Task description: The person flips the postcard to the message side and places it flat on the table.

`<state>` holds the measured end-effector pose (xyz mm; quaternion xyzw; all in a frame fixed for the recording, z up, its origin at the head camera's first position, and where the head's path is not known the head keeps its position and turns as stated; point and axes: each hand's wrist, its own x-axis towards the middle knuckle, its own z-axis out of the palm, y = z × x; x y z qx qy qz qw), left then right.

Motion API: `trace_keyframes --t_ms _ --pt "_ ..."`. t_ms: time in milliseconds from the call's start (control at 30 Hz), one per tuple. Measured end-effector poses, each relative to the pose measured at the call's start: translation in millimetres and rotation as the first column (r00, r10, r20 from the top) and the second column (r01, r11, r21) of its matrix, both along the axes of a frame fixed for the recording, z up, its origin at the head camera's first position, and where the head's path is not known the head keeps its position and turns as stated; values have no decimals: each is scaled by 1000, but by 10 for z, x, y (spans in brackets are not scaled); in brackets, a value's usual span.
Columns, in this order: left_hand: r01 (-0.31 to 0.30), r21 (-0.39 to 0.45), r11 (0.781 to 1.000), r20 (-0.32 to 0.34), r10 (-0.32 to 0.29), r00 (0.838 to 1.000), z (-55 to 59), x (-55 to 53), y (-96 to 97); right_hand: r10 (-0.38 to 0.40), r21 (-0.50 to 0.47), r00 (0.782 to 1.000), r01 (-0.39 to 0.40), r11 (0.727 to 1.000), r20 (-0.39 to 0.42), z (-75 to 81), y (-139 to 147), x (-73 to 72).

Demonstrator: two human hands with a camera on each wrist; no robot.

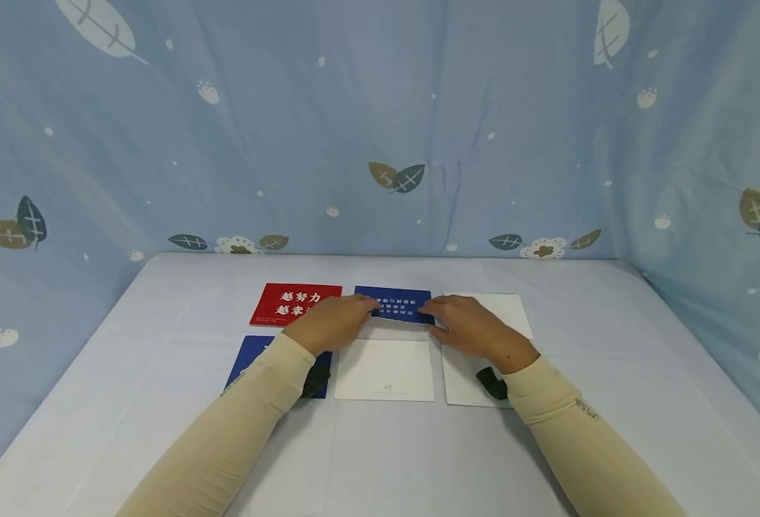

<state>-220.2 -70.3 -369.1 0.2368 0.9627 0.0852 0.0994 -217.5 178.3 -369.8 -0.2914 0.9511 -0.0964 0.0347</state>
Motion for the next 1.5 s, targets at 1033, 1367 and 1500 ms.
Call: trace_keyframes --t_ms 1033,1367,1500 --pt "-43 121 992 -30 46 998 101 -97 -203 -15 -120 1000 13 993 -17 30 75 -17" --pt "-42 185 982 42 34 999 166 -110 -247 -86 -201 996 83 976 -6 40 86 -59" --pt "-51 203 978 79 36 996 178 -111 -274 -109 -216 994 112 970 24 36 95 -70"
